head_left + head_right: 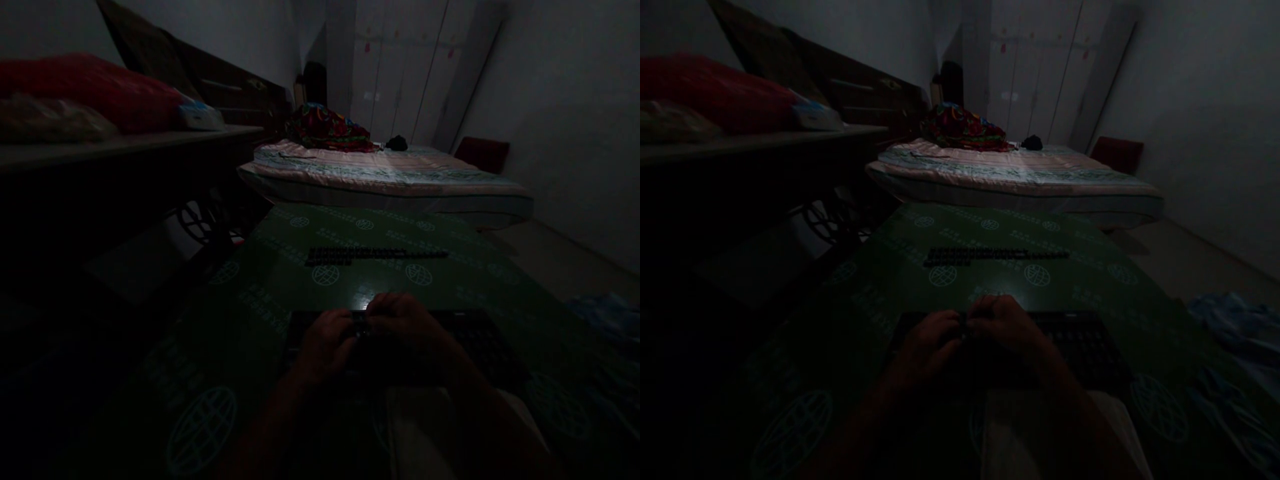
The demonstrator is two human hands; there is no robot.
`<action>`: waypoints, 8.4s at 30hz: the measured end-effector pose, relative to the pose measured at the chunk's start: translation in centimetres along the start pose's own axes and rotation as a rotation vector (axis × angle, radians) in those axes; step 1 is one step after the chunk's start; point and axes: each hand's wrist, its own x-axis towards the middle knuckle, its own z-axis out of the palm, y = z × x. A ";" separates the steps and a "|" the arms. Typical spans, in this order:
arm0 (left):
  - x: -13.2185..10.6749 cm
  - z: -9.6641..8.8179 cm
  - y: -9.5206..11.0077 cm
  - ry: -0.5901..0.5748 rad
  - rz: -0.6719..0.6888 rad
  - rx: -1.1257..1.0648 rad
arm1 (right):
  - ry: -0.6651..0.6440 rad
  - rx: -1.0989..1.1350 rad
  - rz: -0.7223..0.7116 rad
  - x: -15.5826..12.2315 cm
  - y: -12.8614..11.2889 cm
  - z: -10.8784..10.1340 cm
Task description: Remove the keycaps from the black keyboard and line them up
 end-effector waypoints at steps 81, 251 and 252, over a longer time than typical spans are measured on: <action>1.2 0.9 0.0 -0.089 -0.177 0.003 | 0.310 -0.124 -0.105 1.8 3.0 5.1; 0.2 -2.9 -6.0 0.658 -0.883 -0.589 | 0.287 -0.811 0.132 15.5 7.7 -3.5; 0.2 -2.9 -6.0 0.657 -0.882 -0.581 | 0.288 -0.812 0.132 15.5 7.8 -3.5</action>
